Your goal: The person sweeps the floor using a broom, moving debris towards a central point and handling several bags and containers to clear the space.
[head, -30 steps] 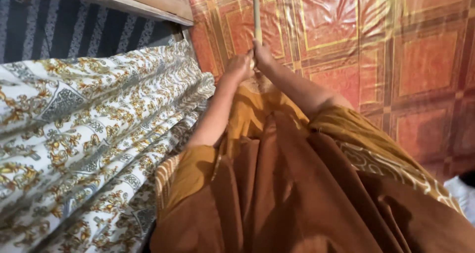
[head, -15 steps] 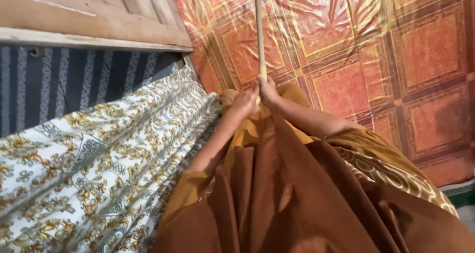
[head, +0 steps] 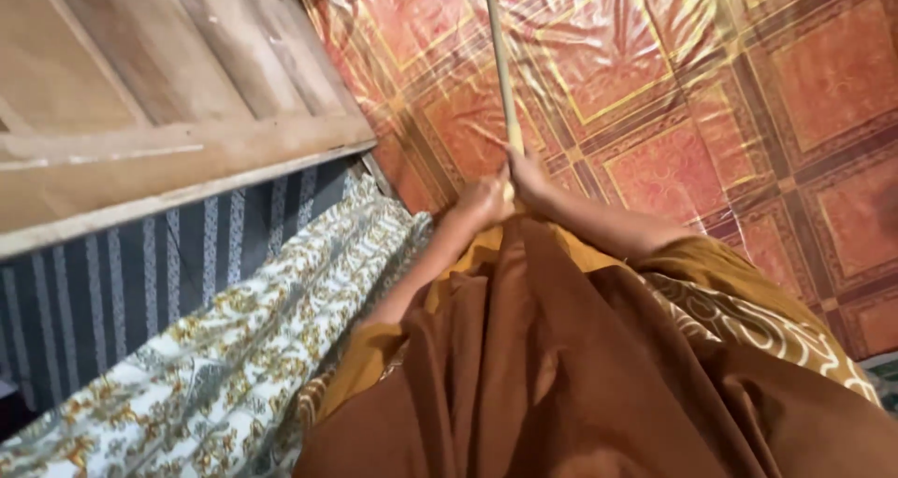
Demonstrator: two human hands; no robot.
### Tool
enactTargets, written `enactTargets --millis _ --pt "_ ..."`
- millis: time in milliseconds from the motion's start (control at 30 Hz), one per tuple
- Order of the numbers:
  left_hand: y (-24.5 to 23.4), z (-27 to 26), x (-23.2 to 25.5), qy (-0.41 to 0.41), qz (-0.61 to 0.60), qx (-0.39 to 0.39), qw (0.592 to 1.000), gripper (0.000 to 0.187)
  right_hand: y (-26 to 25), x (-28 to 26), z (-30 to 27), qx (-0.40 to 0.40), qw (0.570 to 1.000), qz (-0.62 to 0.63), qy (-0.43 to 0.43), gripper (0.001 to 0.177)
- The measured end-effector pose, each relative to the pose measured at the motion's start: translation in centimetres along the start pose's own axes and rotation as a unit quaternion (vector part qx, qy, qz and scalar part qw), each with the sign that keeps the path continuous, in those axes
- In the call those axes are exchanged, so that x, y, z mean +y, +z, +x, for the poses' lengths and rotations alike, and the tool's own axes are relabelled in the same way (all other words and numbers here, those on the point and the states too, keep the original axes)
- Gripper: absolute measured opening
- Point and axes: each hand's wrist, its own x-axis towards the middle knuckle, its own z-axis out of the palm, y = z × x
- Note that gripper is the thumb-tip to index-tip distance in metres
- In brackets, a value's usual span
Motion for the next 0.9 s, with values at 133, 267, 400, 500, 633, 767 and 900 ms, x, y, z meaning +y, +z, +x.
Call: enactTargets --millis 133,267,400,500,633,767,900 --pt "-0.5 1.4 0.6 0.033 -0.052 -0.032 0.998 0.081 -1.7 -1.2 1.0 0.009 1.000 0.013 0.027 0.026" --pt "-4.5 7.8 0.2 -0.059 0.007 -0.082 0.995 0.081 0.8 -5.6 7.3 0.016 0.998 0.002 0.068 0.030" --pt "-7.4 10.6 1.4 -0.048 0.010 -0.068 0.996 0.085 1.1 -7.4 9.8 0.023 0.997 -0.056 0.054 0.028" --pt "-7.8 10.3 4.2 -0.083 -0.011 -0.120 0.989 0.091 -1.1 -7.8 10.3 -0.002 0.997 -0.075 0.022 0.028" --pt "-4.5 10.0 6.7 -0.031 -0.009 -0.050 0.998 0.081 -6.1 -5.6 7.2 -0.001 0.996 -0.064 0.058 0.028" --pt "-3.9 11.4 5.0 -0.028 -0.018 -0.043 0.999 0.082 -4.2 -8.1 8.9 0.020 0.994 -0.085 0.063 0.031" --pt "-5.9 12.5 2.6 -0.054 -0.022 -0.064 0.996 0.082 -1.2 -9.9 11.5 0.040 0.968 -0.238 0.075 0.037"
